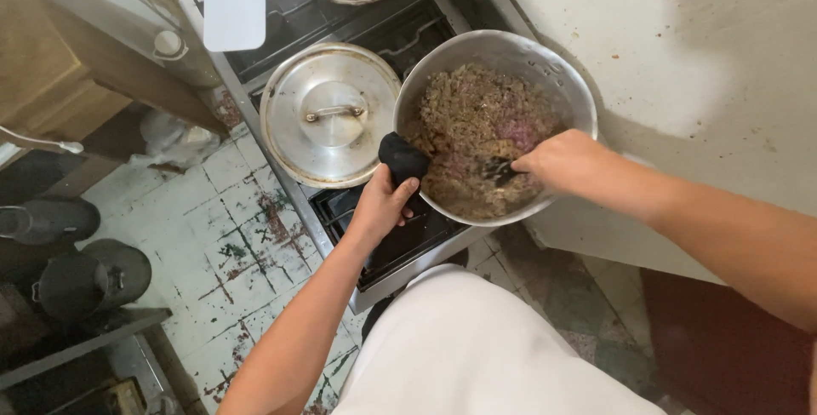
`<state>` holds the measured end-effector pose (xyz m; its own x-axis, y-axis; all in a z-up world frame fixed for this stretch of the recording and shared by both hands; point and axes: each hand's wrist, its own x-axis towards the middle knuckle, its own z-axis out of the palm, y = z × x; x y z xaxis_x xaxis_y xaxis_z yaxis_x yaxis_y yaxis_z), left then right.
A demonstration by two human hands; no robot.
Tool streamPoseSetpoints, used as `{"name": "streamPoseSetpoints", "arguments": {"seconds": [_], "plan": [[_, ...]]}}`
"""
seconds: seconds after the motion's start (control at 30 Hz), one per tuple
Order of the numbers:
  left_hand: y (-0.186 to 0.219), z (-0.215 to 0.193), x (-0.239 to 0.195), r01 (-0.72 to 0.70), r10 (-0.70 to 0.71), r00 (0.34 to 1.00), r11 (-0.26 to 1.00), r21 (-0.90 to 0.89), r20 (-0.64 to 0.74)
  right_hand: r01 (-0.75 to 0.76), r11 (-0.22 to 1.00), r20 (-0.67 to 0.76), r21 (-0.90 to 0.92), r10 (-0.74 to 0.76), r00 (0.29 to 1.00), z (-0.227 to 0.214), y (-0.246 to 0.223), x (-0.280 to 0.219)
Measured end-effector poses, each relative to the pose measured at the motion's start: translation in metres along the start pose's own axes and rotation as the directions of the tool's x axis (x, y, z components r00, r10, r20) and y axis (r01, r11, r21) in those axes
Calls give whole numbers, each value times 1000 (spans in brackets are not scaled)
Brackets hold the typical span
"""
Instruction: Pouring tomato sauce into a pan and stirring minced meat in a large pot on a stove.
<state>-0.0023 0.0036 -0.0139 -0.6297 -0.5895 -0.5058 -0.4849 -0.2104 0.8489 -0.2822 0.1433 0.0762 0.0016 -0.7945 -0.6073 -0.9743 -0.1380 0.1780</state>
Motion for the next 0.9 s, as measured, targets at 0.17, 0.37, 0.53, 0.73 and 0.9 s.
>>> {"name": "streamPoseSetpoints", "arguments": {"seconds": [0.17, 0.37, 0.53, 0.73, 0.9], "plan": [[-5, 7, 0, -4, 3, 1000, 997, 77, 18, -100, 995, 113, 21, 97, 989, -17, 14, -10], [-7, 8, 2, 27, -27, 1000, 999, 22, 8, -73, 986, -70, 147, 84, 994, -30, -20, 0], [-11, 9, 4, 40, -39, 999, 999, -19, 17, -310, 882, 93, 354, 296, 951, -55, 8, -18], [-1, 7, -2, 70, -69, 997, 997, -36, 19, -411, 817, 21, 404, 441, 897, 61, 65, 78], [0, 5, -2, 64, -63, 998, 997, -38, 29, -399, 846, 53, 355, 408, 912, 11, 70, 44]]}}
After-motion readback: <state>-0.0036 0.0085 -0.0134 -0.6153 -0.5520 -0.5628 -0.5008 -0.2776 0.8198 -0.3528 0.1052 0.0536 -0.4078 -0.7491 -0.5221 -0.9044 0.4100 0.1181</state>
